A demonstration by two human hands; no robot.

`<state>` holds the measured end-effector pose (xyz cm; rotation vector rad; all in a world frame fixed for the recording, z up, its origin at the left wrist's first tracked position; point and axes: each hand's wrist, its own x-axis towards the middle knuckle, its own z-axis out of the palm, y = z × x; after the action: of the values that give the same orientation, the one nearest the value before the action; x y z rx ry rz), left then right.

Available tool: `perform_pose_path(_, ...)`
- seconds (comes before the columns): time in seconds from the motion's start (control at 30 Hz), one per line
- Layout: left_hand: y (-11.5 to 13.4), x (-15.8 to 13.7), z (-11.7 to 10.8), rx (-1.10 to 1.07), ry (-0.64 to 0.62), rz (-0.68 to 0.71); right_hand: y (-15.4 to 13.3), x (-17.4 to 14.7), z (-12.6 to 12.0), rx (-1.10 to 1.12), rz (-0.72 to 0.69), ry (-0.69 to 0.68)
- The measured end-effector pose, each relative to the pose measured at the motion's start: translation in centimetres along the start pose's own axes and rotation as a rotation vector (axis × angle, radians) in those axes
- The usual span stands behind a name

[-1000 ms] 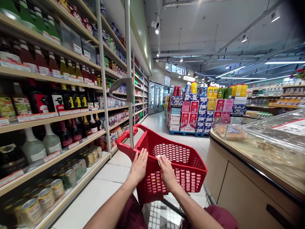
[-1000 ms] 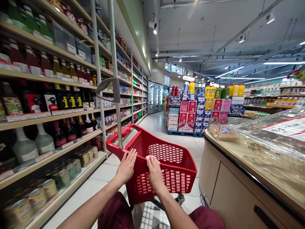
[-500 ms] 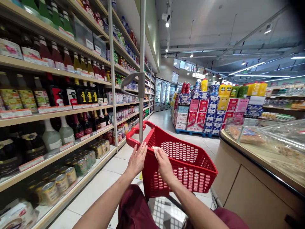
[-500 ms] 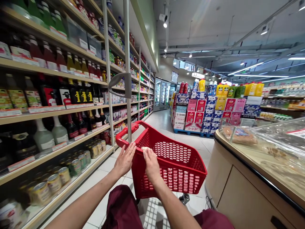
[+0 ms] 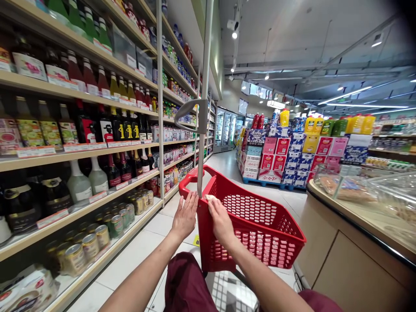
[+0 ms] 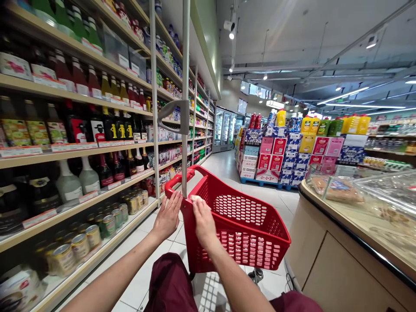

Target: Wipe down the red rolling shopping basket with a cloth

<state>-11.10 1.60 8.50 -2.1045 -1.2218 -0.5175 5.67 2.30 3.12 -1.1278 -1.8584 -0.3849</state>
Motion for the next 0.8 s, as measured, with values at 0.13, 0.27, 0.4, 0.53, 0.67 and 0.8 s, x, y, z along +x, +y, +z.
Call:
perform_pose_path(0.13,1.4,0.2,0.2,-0.044,0.026,0.037,3.4,-3.3,-1.8,-0.104,0.139,0.069)
perform_pose_path(0.27,3.5,1.4,0.5,-0.068,0.005,0.089,1.8,-2.0,-0.7,-0.076,0.109,0.066)
perform_pose_path(0.4,4.3,1.8,1.2,-0.044,-0.058,0.074,3.9,-3.2,-2.3,-0.112,0.057,0.007)
perform_pose_path(0.53,5.6,2.1,1.9,-0.042,-0.083,0.095,7.7,-6.5,-4.7,-0.238,0.243,0.044)
perform_pose_path(0.67,8.6,2.8,2.1,-0.078,-0.133,0.156,7.3,-6.7,-4.1,-0.228,0.184,0.027)
perform_pose_path(0.8,10.4,3.3,2.0,-0.108,-0.194,0.162,9.6,-8.6,-6.0,-0.249,0.143,0.005)
